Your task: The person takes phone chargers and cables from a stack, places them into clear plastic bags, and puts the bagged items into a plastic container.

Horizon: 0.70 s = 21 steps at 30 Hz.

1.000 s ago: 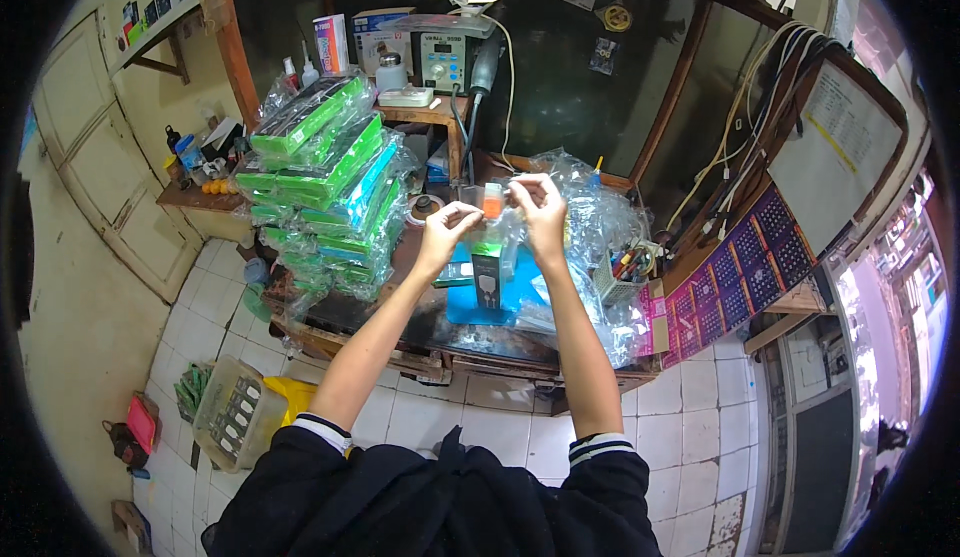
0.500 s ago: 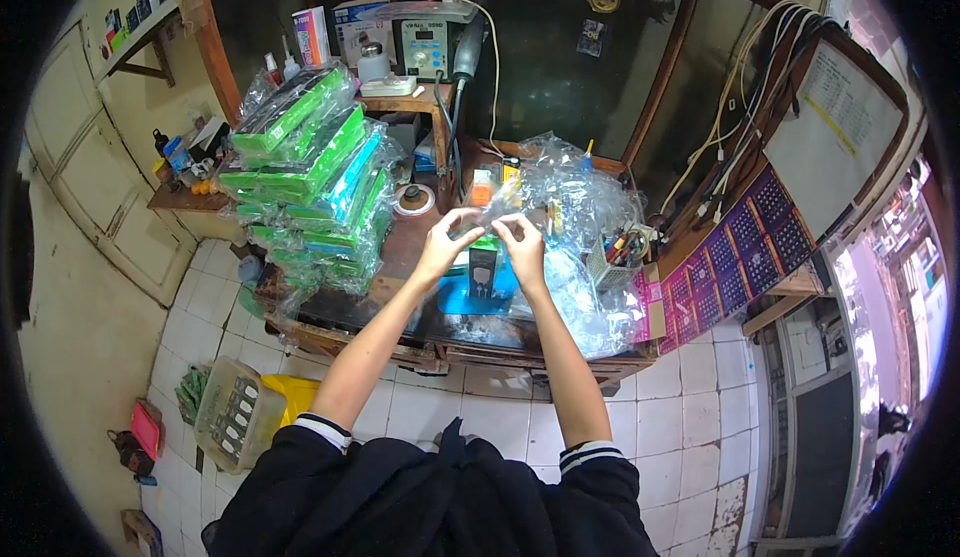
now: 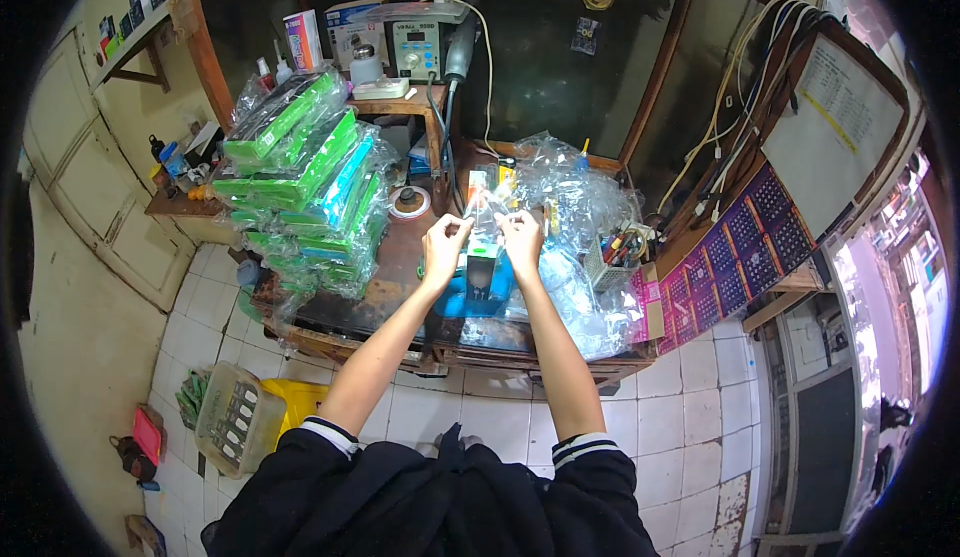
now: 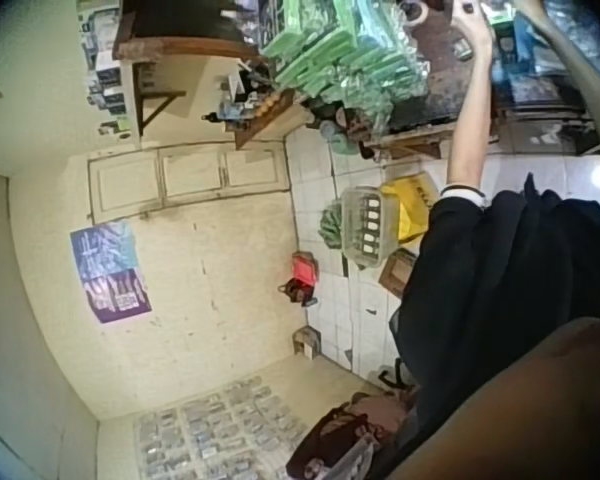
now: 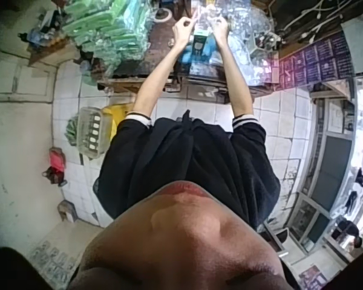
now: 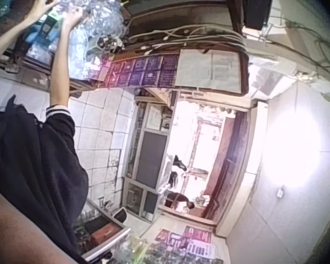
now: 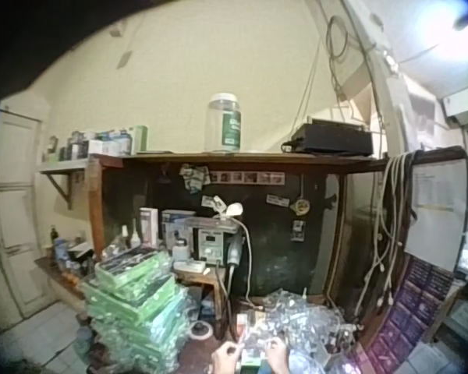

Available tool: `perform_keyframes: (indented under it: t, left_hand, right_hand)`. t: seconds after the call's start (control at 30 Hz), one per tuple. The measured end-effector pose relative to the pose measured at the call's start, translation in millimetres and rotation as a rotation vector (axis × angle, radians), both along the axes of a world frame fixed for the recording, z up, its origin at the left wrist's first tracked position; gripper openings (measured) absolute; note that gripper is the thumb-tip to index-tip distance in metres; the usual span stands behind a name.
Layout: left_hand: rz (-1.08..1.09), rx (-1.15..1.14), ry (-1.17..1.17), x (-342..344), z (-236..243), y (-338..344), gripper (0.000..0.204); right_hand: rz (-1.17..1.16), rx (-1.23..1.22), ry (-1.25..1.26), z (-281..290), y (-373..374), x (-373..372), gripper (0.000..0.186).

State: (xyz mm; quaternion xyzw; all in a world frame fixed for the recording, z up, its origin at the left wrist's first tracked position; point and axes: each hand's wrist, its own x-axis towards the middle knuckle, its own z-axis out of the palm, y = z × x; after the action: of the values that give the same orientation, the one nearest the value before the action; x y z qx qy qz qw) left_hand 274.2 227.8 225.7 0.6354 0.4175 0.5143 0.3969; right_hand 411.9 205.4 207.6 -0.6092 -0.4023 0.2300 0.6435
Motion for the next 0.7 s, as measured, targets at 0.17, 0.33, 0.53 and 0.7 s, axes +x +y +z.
perform_keyframes:
  t: [0.17,0.33,0.53,0.7]
  left_hand:
    - [-0.041,0.040,0.056,5,-5,7,0.038]
    - [-0.058,0.143,0.168,-5,-20,26,0.031]
    - [-0.160,0.033,0.169,-8,-23,29,0.021]
    - [-0.087,0.227,0.315,-15,-15,15,0.018]
  right_hand:
    - [-0.084,-0.138,-0.141,-29,2,27,0.025]
    - [-0.218,-0.061,-0.480,7,-18,7,0.034]
    - [0.379,0.082,-0.834,45,-46,-13,0.047]
    - [0.452,0.083,-0.714,19,-42,-4,0.045]
